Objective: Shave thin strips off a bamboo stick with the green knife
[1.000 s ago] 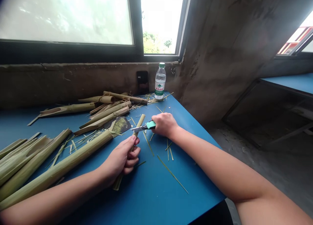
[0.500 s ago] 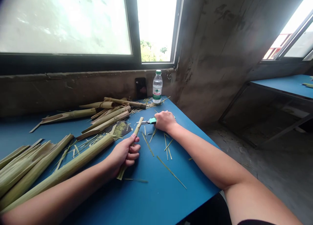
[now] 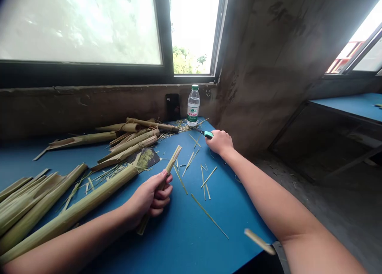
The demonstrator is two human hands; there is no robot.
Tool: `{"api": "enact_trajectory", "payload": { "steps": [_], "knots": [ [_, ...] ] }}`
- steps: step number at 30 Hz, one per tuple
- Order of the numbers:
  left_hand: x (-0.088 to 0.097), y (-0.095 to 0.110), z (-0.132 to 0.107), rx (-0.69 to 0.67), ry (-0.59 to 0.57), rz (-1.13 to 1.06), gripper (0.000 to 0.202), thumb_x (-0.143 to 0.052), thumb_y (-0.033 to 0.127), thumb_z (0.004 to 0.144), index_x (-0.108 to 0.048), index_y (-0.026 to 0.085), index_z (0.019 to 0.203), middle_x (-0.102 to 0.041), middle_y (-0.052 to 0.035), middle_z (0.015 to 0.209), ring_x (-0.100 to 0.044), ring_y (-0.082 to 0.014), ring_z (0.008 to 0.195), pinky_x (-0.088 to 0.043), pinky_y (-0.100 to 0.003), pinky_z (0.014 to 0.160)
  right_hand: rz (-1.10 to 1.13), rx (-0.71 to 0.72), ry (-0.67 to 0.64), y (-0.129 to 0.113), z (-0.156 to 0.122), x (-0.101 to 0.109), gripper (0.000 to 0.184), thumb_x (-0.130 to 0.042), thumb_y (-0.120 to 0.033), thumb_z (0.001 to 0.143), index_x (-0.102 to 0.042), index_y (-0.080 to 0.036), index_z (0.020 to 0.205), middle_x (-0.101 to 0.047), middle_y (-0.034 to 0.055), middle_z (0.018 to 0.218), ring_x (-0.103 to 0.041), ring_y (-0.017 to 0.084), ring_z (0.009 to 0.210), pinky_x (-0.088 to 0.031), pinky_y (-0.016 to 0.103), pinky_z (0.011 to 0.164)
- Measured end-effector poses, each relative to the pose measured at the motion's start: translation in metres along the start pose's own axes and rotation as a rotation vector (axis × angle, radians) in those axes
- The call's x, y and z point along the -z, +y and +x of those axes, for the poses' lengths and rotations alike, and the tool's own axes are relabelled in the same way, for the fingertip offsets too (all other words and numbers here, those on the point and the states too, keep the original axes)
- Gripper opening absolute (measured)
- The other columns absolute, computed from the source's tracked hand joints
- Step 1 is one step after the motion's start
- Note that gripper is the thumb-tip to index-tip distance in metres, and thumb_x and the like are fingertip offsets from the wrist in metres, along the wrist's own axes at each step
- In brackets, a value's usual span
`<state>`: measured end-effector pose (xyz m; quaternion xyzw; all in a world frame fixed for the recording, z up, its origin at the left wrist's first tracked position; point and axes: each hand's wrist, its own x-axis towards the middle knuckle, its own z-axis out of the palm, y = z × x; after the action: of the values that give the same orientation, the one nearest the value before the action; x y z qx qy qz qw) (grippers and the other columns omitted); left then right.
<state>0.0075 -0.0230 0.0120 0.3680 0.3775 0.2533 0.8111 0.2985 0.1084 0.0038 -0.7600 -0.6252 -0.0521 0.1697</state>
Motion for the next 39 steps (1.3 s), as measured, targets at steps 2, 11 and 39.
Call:
{"api": "enact_trajectory", "payload": {
  "steps": [2, 11, 39],
  "knots": [
    [0.002, -0.002, 0.000, 0.000, -0.029, -0.019, 0.042, -0.046, 0.067, 0.094, -0.039, 0.025, 0.088, -0.027, 0.0090, 0.061, -0.011, -0.0050, 0.045, -0.010, -0.013, 0.034, -0.001, 0.034, 0.023, -0.003, -0.002, 0.000, 0.031, -0.055, -0.046, 0.087, -0.071, -0.021, 0.080, -0.071, 0.0110, 0.082, -0.064, 0.024, 0.075, -0.034, 0.029, 0.061],
    [-0.005, -0.004, -0.003, -0.180, 0.015, -0.034, 0.042, -0.044, 0.065, 0.097, -0.053, 0.026, 0.112, -0.032, 0.0089, 0.058, -0.016, -0.0060, 0.042, -0.021, -0.016, 0.033, 0.052, 0.310, 0.111, -0.015, -0.018, 0.013, 0.026, -0.052, -0.040, 0.088, -0.066, -0.021, 0.077, -0.068, 0.0078, 0.074, -0.058, 0.021, 0.069, -0.030, 0.029, 0.062],
    [-0.003, -0.008, 0.005, -0.180, 0.190, 0.075, 0.037, -0.047, 0.058, 0.098, -0.035, 0.025, 0.085, -0.030, 0.0099, 0.061, -0.020, -0.0056, 0.043, -0.018, -0.014, 0.035, -0.066, 0.600, -0.127, -0.086, -0.072, 0.007, 0.021, -0.057, -0.037, 0.082, -0.069, -0.021, 0.076, -0.071, 0.0068, 0.074, -0.064, 0.021, 0.068, -0.035, 0.029, 0.062]
  ]
}}
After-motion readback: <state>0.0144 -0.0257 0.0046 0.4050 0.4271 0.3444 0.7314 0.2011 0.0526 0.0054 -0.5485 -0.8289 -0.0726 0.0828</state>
